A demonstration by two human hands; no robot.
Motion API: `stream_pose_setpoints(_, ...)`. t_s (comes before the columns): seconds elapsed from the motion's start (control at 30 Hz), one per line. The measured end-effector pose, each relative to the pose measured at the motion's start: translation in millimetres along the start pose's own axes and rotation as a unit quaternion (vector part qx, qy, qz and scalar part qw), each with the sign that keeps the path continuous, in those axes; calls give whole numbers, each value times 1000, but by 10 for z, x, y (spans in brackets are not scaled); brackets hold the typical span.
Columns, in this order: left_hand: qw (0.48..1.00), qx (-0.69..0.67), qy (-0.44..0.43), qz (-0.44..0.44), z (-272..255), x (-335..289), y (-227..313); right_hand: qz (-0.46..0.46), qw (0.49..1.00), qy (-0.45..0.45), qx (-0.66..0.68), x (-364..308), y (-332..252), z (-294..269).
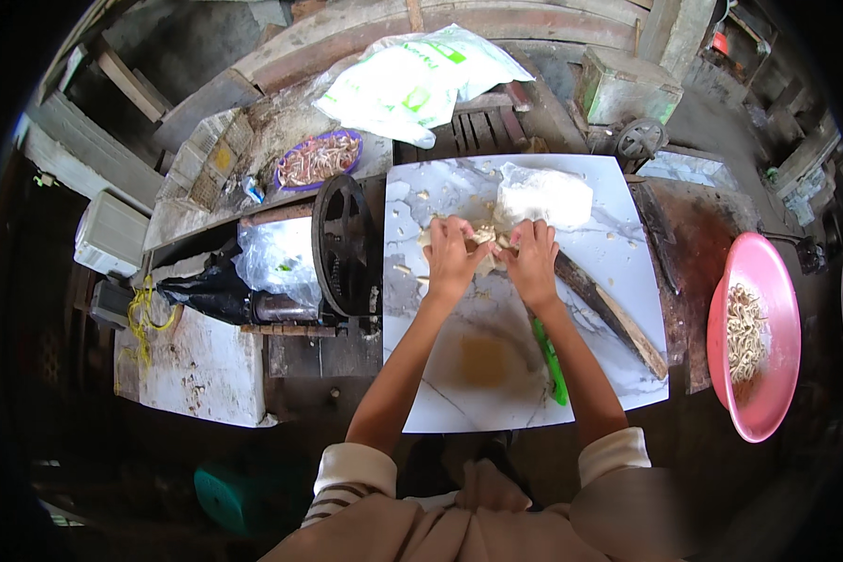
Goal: The person kneads dough on a marble surface, flattens it using a wooden roller, cuts the dough into segments with a knife, and then feeds the segments into a hand-cranked noodle machine to produce noodles into a bowl.
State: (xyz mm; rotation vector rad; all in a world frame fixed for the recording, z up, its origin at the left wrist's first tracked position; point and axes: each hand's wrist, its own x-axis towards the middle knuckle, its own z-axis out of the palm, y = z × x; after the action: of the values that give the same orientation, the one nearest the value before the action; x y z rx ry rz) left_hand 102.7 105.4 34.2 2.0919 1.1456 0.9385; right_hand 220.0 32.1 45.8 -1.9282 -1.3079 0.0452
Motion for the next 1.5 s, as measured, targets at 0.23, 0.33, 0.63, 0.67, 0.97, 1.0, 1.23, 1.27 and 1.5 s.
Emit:
stream_pose_setpoints(0.23, 991, -12, -38, 124, -201, -769, 80, -38, 999, -23, -22, -577, 267, -395)
stream_pose_setpoints(0.33, 979, 19, -137, 150, -321, -1306, 164, -29, 994, -52, -88, -1020, 316, -641)
stream_pose_setpoints(0.63, 955, 202, -165, 138, -318, -2144, 447, -53, 986, -150, -51, -1165, 382, -690)
stream_pose_setpoints(0.67, 955, 214, -160, 131, -330, -2202, 479, -50, 983, -176, -31, -1145, 360, -722)
stream_pose_setpoints(0.97, 962, 235, -102, 91, -304, -2576, 586, -262, 885, -344, -171, -1006, -36, -959)
stream_pose_setpoints(1.0, 963, 235, -99, 91, -305, -2593, 590, -265, 885, -343, -172, -1015, -57, -960)
stream_pose_setpoints(1.23, 971, 200, -105, 84, -334, -2689, 585, -351, 849, -335, -209, -1111, -176, -891)
stream_pose_setpoints(1.27, 971, 197, -106, 83, -338, -2690, 586, -348, 850, -336, -209, -1110, -183, -872)
stream_pose_setpoints(1.5, 974, 187, -107, 77, -391, -2634, 546, -349, 836, -359, -224, -1089, -212, -782)
